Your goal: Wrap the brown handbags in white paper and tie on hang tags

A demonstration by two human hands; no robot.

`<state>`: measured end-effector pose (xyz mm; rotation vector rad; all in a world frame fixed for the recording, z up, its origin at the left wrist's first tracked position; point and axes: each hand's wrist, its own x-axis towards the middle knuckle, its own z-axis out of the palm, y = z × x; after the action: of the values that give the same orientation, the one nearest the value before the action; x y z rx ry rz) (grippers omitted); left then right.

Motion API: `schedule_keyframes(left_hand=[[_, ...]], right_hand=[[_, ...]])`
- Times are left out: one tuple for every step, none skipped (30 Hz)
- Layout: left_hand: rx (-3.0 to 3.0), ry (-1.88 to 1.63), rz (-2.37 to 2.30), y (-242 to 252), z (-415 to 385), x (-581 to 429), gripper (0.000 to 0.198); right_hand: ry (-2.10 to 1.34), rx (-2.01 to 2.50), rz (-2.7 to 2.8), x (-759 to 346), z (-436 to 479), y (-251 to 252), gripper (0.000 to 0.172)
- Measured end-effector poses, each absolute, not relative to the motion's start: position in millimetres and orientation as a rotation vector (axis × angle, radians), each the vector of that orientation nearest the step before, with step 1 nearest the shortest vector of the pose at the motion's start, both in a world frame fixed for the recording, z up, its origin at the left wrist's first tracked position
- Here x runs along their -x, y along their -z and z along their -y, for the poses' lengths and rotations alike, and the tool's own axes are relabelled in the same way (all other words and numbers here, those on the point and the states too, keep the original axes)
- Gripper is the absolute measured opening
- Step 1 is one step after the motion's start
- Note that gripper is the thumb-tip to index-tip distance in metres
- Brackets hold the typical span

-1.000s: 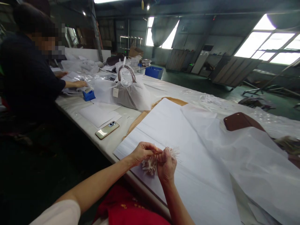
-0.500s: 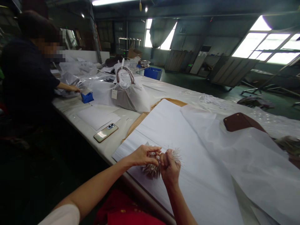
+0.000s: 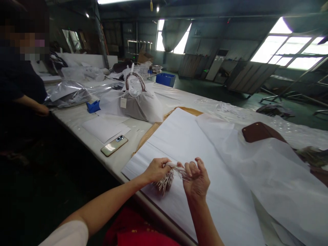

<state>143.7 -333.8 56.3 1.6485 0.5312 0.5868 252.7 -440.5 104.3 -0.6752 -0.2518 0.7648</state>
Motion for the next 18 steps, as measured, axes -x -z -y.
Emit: schedule_keyframes(left_hand=[[-1.442, -0.629, -0.556, -52.4, 333.9, -144.5, 0.017], [-1.245, -0.673, -0.585, -49.3, 333.6, -145.2, 0.018], [-1.084, -0.715, -0.615, -46.9, 333.1, -145.5, 0.020], [-0.973, -0.746, -0.643, -45.5, 332.5, -145.5, 0.024], [-0.907, -0.767, -0.662, -45.0, 331.7, -145.1, 0.028], [-0.880, -0.784, -0.669, -45.2, 330.9, -144.3, 0.033], [-0.876, -0.799, -0.663, -46.0, 330.2, -143.3, 0.039], [-0.867, -0.817, -0.655, -47.1, 329.7, -142.2, 0.045], [-0.859, -0.838, -0.650, -48.5, 329.4, -141.0, 0.050], [-0.856, -0.862, -0.653, -50.0, 329.4, -139.9, 0.054], [-0.859, -0.882, -0.664, -51.6, 329.6, -138.8, 0.057], [-0.870, -0.892, -0.678, -53.2, 330.3, -137.7, 0.059], [-0.880, -0.896, -0.689, -54.9, 331.2, -136.7, 0.060], [-0.892, -0.893, -0.696, -56.7, 332.5, -135.6, 0.061], [-0.906, -0.885, -0.696, -58.4, 334.1, -134.4, 0.061], [-0.923, -0.878, -0.692, -60.1, 335.8, -133.1, 0.062], [-0.944, -0.873, -0.685, -61.5, 337.6, -131.6, 0.062], [-0.967, -0.869, -0.679, -62.6, 339.3, -130.0, 0.061]], right_hand=[[-0.767, 0.653, 0.194, -254.6, 441.7, -102.7, 0.013], [-0.768, 0.635, 0.147, -256.3, 442.7, -100.8, 0.014], [-0.772, 0.625, 0.116, -257.5, 443.5, -98.8, 0.015], [-0.780, 0.622, 0.101, -258.3, 444.1, -96.9, 0.016], [-0.791, 0.629, 0.103, -258.4, 444.6, -95.4, 0.018], [-0.801, 0.647, 0.117, -258.0, 445.2, -94.2, 0.021], [-0.809, 0.676, 0.142, -257.1, 445.9, -93.6, 0.024], [-0.809, 0.714, 0.177, -256.0, 446.9, -93.5, 0.027], [-0.803, 0.757, 0.222, -254.9, 448.3, -93.8, 0.030], [-0.793, 0.808, 0.279, -253.9, 450.3, -94.6, 0.032], [-0.776, 0.864, 0.352, -253.0, 452.9, -95.6, 0.034], [-0.752, 0.930, 0.442, -252.5, 455.9, -97.0, 0.034], [-0.716, 1.011, 0.553, -252.1, 459.3, -98.7, 0.032], [-0.665, 1.106, 0.686, -252.0, 462.9, -100.8, 0.030], [-0.596, 1.209, 0.835, -252.1, 466.4, -103.2, 0.026], [-0.513, 1.310, 0.989, -252.5, 469.5, -106.0, 0.022], [-0.422, 1.399, 1.135, -253.1, 472.0, -109.0, 0.019], [-0.339, 1.472, 1.266, -253.9, 473.5, -112.2, 0.017]])
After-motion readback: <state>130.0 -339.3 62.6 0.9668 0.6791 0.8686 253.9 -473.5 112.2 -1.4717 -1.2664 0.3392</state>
